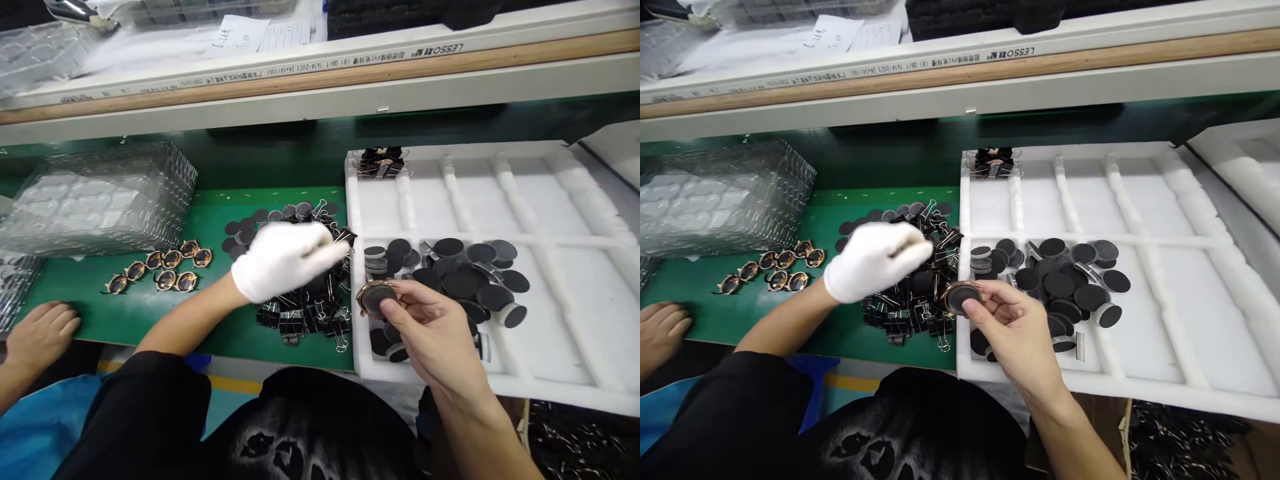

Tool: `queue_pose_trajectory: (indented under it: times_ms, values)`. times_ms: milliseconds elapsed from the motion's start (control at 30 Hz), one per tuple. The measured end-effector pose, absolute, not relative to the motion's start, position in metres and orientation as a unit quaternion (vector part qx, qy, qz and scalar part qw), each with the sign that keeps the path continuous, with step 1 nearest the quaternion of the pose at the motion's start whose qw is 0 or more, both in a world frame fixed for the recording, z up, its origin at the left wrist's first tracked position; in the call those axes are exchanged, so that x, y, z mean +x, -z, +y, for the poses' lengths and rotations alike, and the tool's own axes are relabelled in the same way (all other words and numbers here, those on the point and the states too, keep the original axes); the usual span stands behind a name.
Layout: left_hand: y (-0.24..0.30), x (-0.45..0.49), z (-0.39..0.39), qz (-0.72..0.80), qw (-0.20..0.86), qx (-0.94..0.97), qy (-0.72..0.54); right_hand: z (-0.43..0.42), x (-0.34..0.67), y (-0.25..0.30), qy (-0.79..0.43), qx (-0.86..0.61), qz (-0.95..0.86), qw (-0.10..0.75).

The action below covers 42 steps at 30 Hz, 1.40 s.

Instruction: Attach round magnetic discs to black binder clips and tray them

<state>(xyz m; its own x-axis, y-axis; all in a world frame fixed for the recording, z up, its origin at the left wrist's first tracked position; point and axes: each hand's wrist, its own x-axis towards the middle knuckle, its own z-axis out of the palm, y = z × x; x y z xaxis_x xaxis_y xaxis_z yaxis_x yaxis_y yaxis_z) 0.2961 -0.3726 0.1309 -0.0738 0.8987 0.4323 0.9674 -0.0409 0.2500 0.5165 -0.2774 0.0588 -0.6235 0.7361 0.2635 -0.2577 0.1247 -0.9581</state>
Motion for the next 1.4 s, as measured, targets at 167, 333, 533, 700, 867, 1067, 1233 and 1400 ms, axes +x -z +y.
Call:
queue_pose_trajectory:
  times_ms: [167, 333, 533, 700, 867, 1067, 1233, 1400]
  values:
    - [-0.120, 0.277, -0.347, -0.769, 0.270, -0.579, 0.037, -0.279, 0.511, -0.056, -0.688, -0.174, -0.585, 0.392]
    - [-0.125, 0.286, -0.357, -0.763, 0.257, -0.580, 0.126, -0.280, 0.509, -0.061, -0.686, -0.145, -0.589, 0.402]
    - [-0.141, 0.314, -0.385, -0.611, 0.054, -0.714, 0.337, -0.278, 0.503, -0.065, -0.651, -0.093, -0.626, 0.420]
    - [-0.131, 0.310, -0.387, -0.589, -0.007, -0.746, 0.310, -0.284, 0.501, -0.065, -0.668, -0.072, -0.596, 0.440]
    - [-0.125, 0.307, -0.382, -0.631, -0.059, -0.714, 0.297, -0.285, 0.505, -0.062, -0.638, -0.097, -0.611, 0.459]
    - [-0.123, 0.317, -0.380, -0.617, -0.100, -0.699, 0.347, -0.287, 0.504, -0.061, -0.647, -0.096, -0.611, 0.445]
    - [-0.119, 0.317, -0.378, -0.638, -0.075, -0.697, 0.318, -0.285, 0.506, -0.061, -0.663, -0.094, -0.612, 0.420]
    - [-0.123, 0.317, -0.379, -0.636, -0.139, -0.694, 0.308, -0.267, 0.515, -0.078, -0.640, -0.161, -0.588, 0.468]
